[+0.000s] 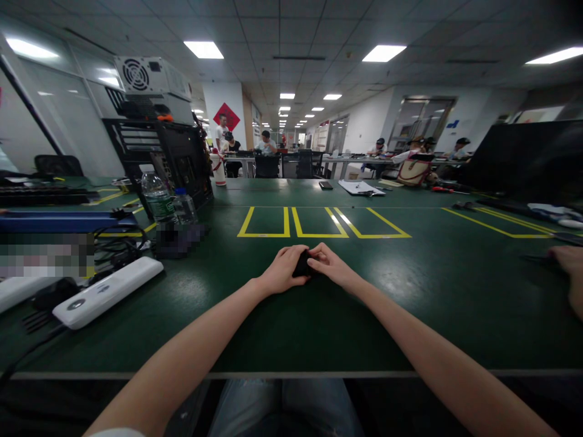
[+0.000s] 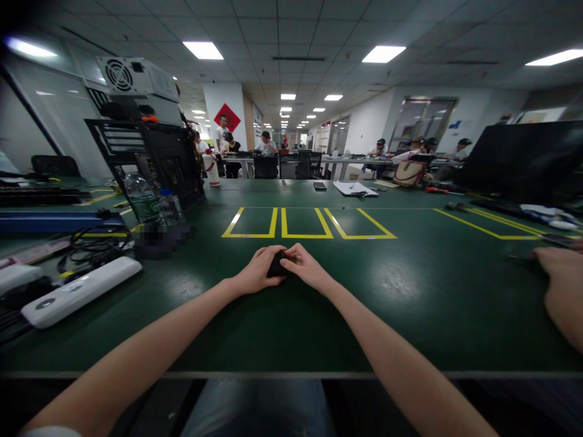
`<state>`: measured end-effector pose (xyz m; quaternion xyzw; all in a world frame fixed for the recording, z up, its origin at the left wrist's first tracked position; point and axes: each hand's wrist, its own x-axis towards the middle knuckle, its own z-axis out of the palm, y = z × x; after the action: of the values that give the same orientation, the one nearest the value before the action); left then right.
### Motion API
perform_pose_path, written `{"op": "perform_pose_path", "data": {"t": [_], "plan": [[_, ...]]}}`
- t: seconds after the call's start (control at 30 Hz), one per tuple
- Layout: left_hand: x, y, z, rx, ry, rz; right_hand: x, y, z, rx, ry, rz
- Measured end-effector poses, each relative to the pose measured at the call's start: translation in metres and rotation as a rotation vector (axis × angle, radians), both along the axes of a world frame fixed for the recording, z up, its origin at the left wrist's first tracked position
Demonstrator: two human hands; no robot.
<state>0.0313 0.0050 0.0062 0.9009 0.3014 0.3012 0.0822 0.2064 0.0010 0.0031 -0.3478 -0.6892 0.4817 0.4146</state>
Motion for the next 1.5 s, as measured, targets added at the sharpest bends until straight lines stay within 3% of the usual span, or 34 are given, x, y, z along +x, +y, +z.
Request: {"op": "perform_pose_path", "data": {"t": [0.27,0.53,0.9,1.23,1.5], "plan": [[0.0006,0.0022,-0.0028,0.018,-0.009,-0.007,-0.0009,0.0039,-0.0032,-0.075,0.027,-0.016],[0.0000,0.0006,-0.0011,0.013,-0.001,-0.006,0.0025,-0.0037,0.0021,-0.056,0.017,0.075],[0.0000,-0.0006,0.0006,0.007,-0.005,-0.006,-0.0006,0.0043,-0.0066,-0.076,-0.026,-0.068],[0.0015,0.0008,-0.0019,0.001,-0.011,0.002,0.0025,-0.0017,0.0030,-0.023,0.025,0.088],[0.0009,0.0004,-0.0009,0.013,-0.008,0.001,-0.0012,0.0011,-0.0033,-0.027,-0.010,-0.052]]}}
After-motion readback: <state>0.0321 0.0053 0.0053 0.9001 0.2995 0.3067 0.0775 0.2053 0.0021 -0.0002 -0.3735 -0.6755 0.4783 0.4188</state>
